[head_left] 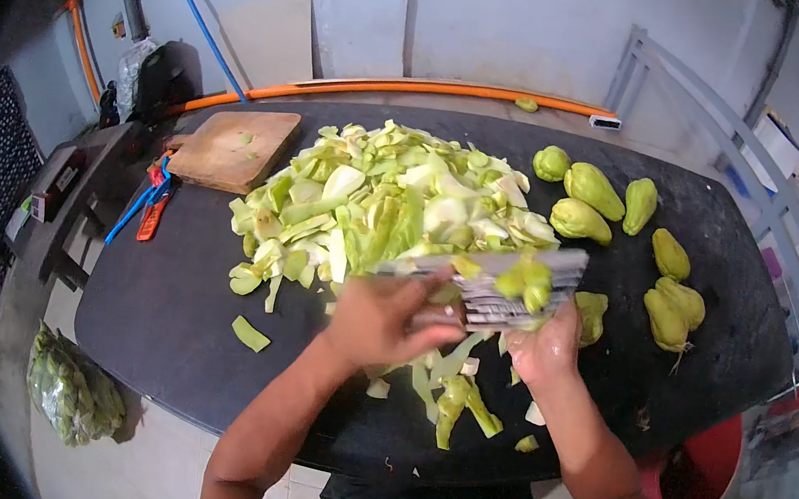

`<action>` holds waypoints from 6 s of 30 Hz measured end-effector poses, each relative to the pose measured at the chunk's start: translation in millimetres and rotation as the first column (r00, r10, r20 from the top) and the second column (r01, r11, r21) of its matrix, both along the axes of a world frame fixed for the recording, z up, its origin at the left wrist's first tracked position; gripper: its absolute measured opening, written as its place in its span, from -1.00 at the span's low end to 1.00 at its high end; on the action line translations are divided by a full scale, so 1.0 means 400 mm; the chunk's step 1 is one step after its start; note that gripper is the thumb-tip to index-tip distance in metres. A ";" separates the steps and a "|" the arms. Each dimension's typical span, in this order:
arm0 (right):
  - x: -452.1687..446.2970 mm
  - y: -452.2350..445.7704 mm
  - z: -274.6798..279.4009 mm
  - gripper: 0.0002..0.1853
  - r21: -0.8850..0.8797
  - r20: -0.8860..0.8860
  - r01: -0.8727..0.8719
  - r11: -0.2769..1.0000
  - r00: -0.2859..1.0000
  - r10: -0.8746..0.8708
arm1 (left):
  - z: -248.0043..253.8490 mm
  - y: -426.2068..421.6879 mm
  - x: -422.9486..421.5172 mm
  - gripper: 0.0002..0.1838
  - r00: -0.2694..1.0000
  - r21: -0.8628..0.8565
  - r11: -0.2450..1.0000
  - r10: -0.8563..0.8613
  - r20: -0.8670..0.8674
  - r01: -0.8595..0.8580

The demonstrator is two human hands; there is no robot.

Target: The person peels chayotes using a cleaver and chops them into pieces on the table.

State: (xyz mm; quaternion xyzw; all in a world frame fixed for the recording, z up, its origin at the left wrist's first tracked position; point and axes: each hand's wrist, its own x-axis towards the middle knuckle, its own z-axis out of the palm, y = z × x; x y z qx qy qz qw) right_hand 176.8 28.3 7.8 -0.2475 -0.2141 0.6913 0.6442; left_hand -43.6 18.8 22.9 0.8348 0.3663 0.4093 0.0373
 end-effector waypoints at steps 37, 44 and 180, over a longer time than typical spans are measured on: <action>0.028 0.025 0.005 -0.36 0.102 -0.194 -0.331 0.938 0.918 0.346 | 0.009 -0.024 0.042 -0.12 0.995 0.300 0.953 -0.027 -0.095 0.054; 0.018 0.020 0.018 -0.34 0.002 0.040 -0.122 0.992 0.992 0.122 | 0.008 -0.010 0.013 -0.15 0.998 0.200 0.979 -0.033 -0.052 0.043; -0.018 -0.009 0.023 -0.33 0.029 -0.130 -0.101 0.994 0.986 0.104 | 0.020 -0.059 0.105 -0.10 0.978 0.374 0.923 -0.018 -0.207 0.096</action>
